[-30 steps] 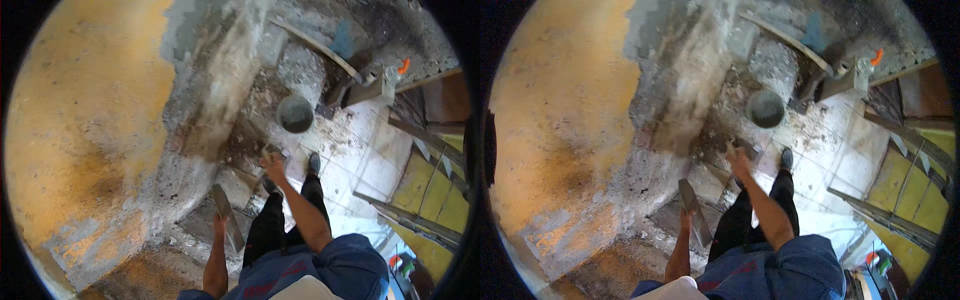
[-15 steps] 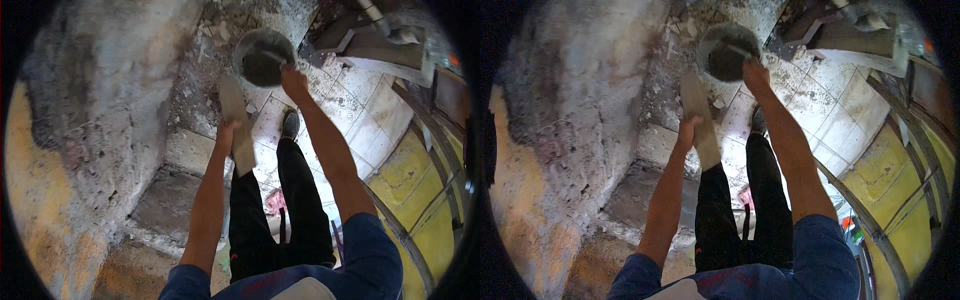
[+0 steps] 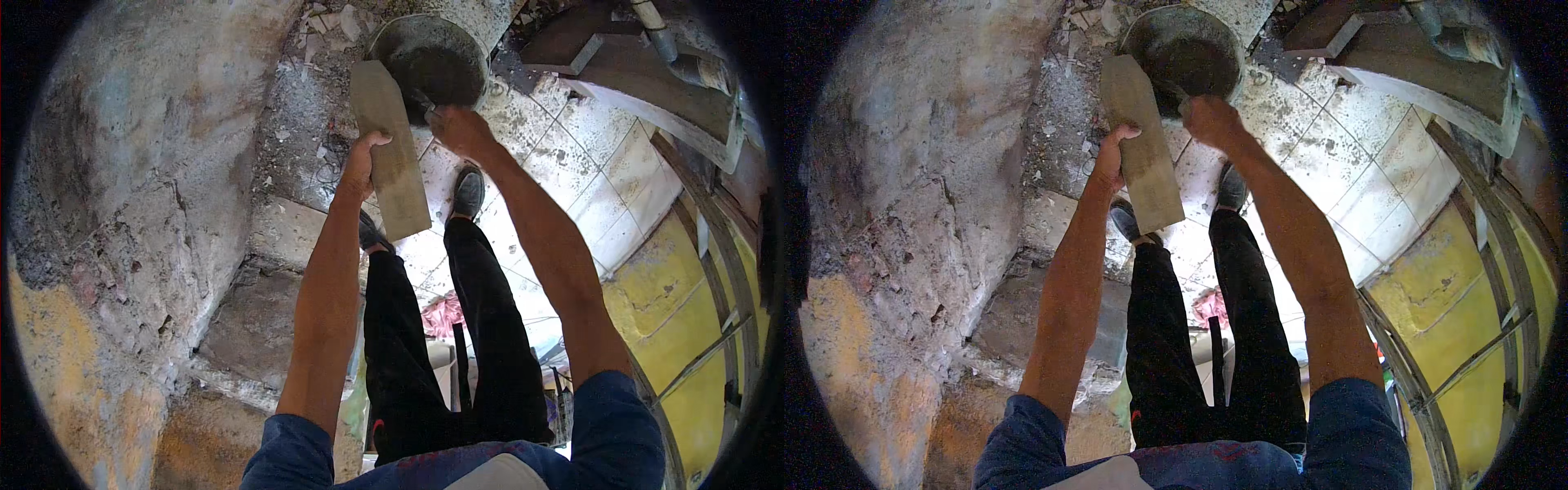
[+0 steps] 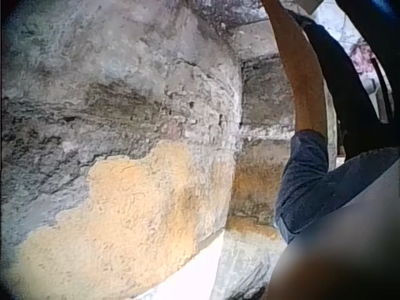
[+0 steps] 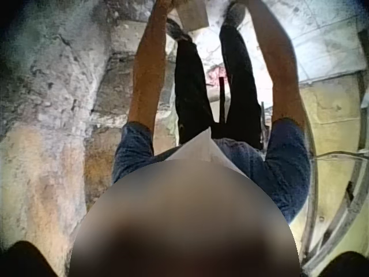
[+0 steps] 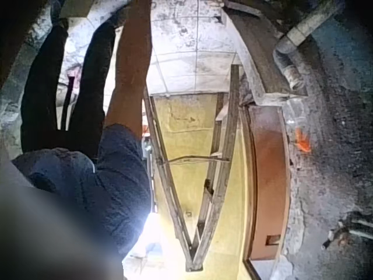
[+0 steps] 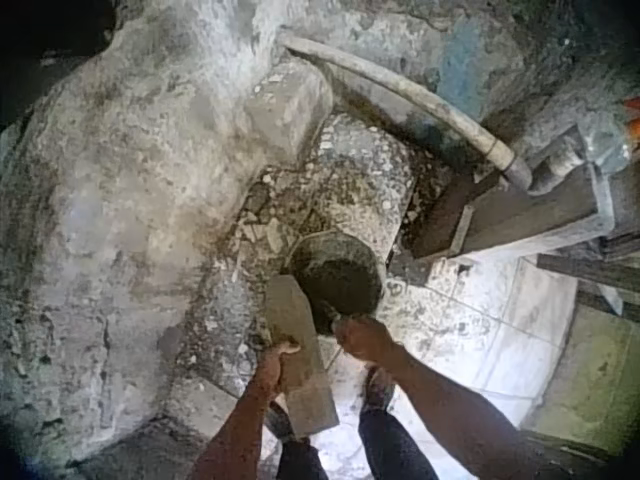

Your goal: The person applies cement plaster to a masonry wall using a trowel and a wooden float.

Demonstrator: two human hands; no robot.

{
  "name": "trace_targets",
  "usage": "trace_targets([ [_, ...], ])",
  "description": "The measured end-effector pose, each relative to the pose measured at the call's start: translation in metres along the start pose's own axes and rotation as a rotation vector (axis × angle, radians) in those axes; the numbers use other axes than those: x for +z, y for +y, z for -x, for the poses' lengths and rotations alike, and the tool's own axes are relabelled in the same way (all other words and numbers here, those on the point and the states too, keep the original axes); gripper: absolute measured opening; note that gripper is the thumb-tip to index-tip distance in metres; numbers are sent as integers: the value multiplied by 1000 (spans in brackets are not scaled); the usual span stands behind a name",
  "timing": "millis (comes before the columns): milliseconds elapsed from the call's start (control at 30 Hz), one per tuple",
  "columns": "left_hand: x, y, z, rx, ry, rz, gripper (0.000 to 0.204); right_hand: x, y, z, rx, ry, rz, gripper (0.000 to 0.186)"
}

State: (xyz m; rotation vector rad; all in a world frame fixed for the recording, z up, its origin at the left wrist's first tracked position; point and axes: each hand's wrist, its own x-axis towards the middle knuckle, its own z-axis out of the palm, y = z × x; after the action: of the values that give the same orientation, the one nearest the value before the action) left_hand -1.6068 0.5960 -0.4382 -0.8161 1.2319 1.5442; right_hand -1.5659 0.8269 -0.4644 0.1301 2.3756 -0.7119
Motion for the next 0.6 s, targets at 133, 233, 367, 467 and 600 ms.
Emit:
trace_targets([
  [133,13,-1,1,11,51,-14,55,-21,63,0,3,27,-392,39],
  [233,-11,4,22,152,57,47,51,-62,69,21,221,-317,-777,50],
  [367,-62,7,94,262,165,36,48,-114,16,81,288,-166,-974,51],
  [467,-111,11,164,282,279,-69,37,-120,-2,114,170,-24,-1011,62],
  [600,-162,1,250,161,459,-336,32,-144,-62,168,174,146,-1317,50],
])
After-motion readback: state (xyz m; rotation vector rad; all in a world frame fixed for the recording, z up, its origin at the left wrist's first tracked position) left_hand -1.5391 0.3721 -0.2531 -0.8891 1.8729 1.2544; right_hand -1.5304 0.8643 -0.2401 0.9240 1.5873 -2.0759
